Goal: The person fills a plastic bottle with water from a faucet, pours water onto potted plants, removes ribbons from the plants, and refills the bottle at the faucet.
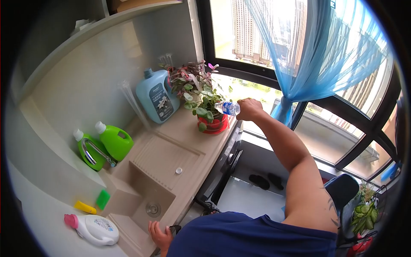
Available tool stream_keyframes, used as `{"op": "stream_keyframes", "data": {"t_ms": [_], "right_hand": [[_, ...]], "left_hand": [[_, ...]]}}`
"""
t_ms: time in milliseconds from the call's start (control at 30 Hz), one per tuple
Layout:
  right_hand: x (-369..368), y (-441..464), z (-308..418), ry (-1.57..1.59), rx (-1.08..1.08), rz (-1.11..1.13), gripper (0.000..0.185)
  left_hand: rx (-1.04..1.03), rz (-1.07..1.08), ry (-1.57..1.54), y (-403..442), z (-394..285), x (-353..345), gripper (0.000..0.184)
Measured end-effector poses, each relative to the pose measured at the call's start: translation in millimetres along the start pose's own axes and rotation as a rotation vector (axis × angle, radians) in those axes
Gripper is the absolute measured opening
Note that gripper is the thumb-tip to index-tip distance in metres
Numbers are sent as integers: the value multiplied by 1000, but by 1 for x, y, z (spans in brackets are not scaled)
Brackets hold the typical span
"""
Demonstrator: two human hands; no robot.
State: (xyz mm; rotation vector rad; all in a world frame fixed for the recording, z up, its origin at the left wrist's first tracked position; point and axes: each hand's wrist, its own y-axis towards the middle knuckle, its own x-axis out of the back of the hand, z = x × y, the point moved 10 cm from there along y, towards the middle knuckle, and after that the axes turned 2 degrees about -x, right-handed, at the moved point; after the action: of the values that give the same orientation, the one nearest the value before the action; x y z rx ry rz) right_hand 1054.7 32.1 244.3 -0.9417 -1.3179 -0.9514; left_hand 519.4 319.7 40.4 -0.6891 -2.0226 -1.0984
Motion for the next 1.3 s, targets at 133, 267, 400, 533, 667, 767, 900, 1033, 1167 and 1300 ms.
{"op": "stream_keyframes", "data": {"t_ms": [133, 267, 400, 533, 667, 767, 900, 1033, 1167, 1300], "right_hand": [[7, 5, 1, -10, 7, -28, 47], [11, 13, -2, -41, -3, -41, 40], [15, 16, -2, -59, -13, -26, 40], [19, 19, 0, -66, -2, -39, 39], [22, 24, 3, -71, 6, -55, 39], [24, 25, 4, -76, 11, -57, 38], [27, 25, 5, -79, 7, -51, 38], [29, 26, 5, -80, 0, -39, 38], [28, 30, 4, -87, 14, -52, 37], [31, 30, 6, -89, 29, -69, 37]], "left_hand": [[20, 10, 8, -3, 8, -5, 44], [17, 13, 35, -3, 6, -8, 44], [118, 29, 12, -4, 9, -8, 43], [147, 30, 23, -3, 9, -8, 41], [152, 32, 27, -2, 7, -7, 41], [141, 37, 33, -3, 8, -9, 42], [108, 17, 50, -2, 5, -8, 42], [100, 20, 54, -2, 4, -9, 42], [107, 16, 63, -2, 3, -8, 43], [114, 30, 68, -3, 5, -10, 41]]}}
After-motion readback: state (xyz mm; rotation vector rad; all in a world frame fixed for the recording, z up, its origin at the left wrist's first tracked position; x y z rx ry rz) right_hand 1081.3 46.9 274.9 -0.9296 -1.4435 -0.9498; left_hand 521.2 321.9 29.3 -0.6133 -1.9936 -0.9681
